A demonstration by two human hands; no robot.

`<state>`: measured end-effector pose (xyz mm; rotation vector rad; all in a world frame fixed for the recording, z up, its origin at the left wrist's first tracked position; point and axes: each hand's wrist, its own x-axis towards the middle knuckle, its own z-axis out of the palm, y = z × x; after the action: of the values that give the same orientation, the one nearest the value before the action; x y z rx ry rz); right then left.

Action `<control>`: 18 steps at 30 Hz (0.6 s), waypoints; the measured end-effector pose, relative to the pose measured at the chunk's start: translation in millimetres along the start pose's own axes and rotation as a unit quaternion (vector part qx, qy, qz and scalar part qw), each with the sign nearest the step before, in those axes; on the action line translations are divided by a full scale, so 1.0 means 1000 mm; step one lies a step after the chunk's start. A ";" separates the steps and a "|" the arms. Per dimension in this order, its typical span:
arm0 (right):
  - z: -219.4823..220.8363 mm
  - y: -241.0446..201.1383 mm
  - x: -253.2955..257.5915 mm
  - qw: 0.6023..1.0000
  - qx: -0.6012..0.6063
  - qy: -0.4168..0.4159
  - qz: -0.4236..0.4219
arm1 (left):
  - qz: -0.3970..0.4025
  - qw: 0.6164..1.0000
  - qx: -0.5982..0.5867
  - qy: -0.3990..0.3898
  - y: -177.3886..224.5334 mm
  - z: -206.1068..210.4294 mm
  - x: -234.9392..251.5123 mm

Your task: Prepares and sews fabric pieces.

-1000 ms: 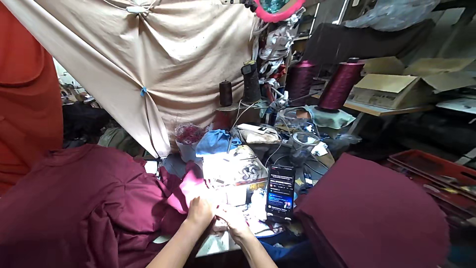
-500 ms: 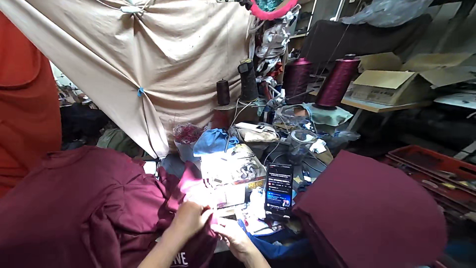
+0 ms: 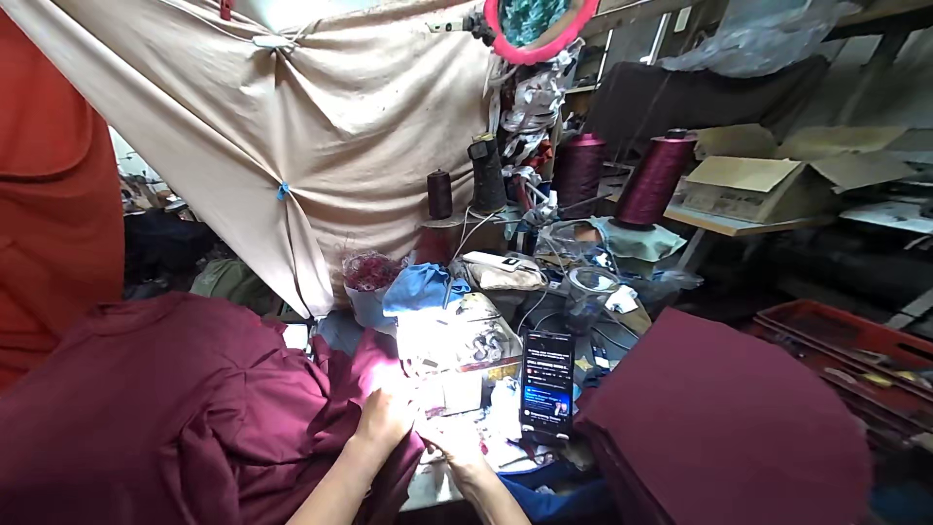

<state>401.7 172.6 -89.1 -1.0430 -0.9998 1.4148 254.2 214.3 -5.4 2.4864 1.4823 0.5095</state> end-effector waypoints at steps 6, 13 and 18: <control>-0.011 0.010 -0.014 1.000 0.014 -0.019 -0.001 | -0.025 0.998 0.053 0.024 0.022 0.009 -0.038; -0.004 0.003 0.002 0.999 0.001 0.034 -0.024 | -0.058 0.997 0.039 0.027 0.028 0.015 -0.004; 0.005 -0.013 0.012 0.997 0.010 0.079 -0.001 | -0.168 0.984 0.002 -0.061 0.035 -0.005 0.030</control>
<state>399.2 185.2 -76.1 -1.1201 -0.8702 1.3169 293.7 223.6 17.0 2.1594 1.7990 0.2870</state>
